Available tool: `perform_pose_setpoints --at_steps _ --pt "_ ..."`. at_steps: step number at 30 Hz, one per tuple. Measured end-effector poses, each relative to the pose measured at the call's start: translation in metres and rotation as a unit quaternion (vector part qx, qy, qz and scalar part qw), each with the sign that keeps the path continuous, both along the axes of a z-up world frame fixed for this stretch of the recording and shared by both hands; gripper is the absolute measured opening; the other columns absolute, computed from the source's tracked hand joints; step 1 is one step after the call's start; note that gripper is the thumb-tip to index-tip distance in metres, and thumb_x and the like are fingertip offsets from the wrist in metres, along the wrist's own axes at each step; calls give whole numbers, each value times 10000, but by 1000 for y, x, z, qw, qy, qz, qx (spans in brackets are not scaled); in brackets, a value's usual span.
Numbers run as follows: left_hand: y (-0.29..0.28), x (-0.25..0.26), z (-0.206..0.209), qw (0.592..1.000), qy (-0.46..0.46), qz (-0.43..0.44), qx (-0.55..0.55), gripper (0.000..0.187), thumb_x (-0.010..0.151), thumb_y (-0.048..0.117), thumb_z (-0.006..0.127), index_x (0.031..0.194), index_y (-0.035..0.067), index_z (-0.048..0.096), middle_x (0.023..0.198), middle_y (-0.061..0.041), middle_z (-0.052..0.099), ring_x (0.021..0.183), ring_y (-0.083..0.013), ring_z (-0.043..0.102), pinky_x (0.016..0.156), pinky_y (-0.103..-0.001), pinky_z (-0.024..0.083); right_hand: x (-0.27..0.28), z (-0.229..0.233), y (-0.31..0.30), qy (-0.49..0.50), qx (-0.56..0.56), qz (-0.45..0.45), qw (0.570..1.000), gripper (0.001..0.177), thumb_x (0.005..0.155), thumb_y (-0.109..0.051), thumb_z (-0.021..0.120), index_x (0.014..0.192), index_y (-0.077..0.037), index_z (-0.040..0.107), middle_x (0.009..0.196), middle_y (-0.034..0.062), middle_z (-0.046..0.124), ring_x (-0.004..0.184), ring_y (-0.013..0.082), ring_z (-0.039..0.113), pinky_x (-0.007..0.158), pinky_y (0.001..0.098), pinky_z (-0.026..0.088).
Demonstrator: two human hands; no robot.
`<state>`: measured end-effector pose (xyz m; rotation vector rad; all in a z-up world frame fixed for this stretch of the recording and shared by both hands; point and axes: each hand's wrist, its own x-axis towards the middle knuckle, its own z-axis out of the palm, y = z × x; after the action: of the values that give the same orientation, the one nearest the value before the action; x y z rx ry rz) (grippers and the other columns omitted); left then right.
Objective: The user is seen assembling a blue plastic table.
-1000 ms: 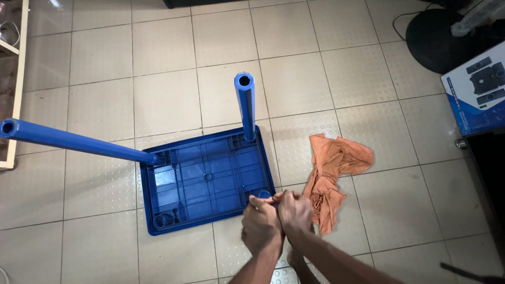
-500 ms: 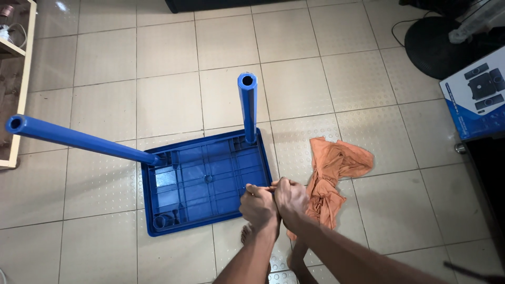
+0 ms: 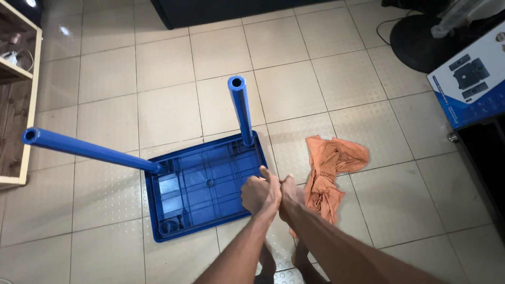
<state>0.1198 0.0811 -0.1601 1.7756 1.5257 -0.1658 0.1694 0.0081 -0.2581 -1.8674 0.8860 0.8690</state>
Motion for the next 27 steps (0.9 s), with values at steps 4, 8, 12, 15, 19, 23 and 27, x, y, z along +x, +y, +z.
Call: perform_pose_setpoints --at_steps 4,8,12,15,19,23,27 --pt "1 7 4 992 22 -108 68 715 959 621 465 797 -10 760 855 -240 733 833 -401 737 726 -515 603 -17 -35 -14 -9 0 99 995 423 933 -460 539 1052 -152 803 1072 81 788 929 266 701 852 393 560" --pt "12 5 -10 969 -14 -240 58 747 983 619 464 732 -29 737 743 -263 714 719 -391 737 657 -491 613 -21 -36 -20 -13 2 205 979 407 932 -463 558 1042 -150 795 1060 68 775 926 247 690 862 376 555" --pt "15 6 -4 928 -74 -354 94 608 972 469 493 682 -16 717 667 -270 679 629 -410 714 630 -488 607 -21 -38 -21 -18 4 305 952 393 930 -465 577 1032 -149 786 1047 54 762 923 228 679 872 359 550" --pt "13 5 4 934 -108 -325 99 541 999 374 459 697 7 717 678 -273 687 632 -434 708 657 -497 595 -23 -41 -23 -19 7 383 924 383 928 -467 591 1025 -148 780 1038 44 753 921 213 671 880 346 547" --pt "11 5 -7 941 -125 -270 161 463 984 300 463 728 14 721 729 -271 701 674 -462 706 668 -518 593 -22 -38 -19 -21 9 493 870 372 926 -469 610 1015 -147 771 1025 31 740 919 194 660 890 329 542" --pt "12 9 -3 943 -108 -286 129 466 997 306 455 747 20 725 718 -272 701 679 -461 708 689 -523 590 -27 -32 -9 -22 17 594 804 362 925 -472 629 1005 -145 763 1013 18 728 916 174 648 900 312 537" --pt "19 7 -2 938 -116 -287 157 462 987 310 470 744 18 733 736 -269 704 680 -465 704 670 -520 593 -39 -22 2 -23 29 682 730 355 923 -474 648 995 -144 755 1000 4 715 914 155 637 910 295 532"
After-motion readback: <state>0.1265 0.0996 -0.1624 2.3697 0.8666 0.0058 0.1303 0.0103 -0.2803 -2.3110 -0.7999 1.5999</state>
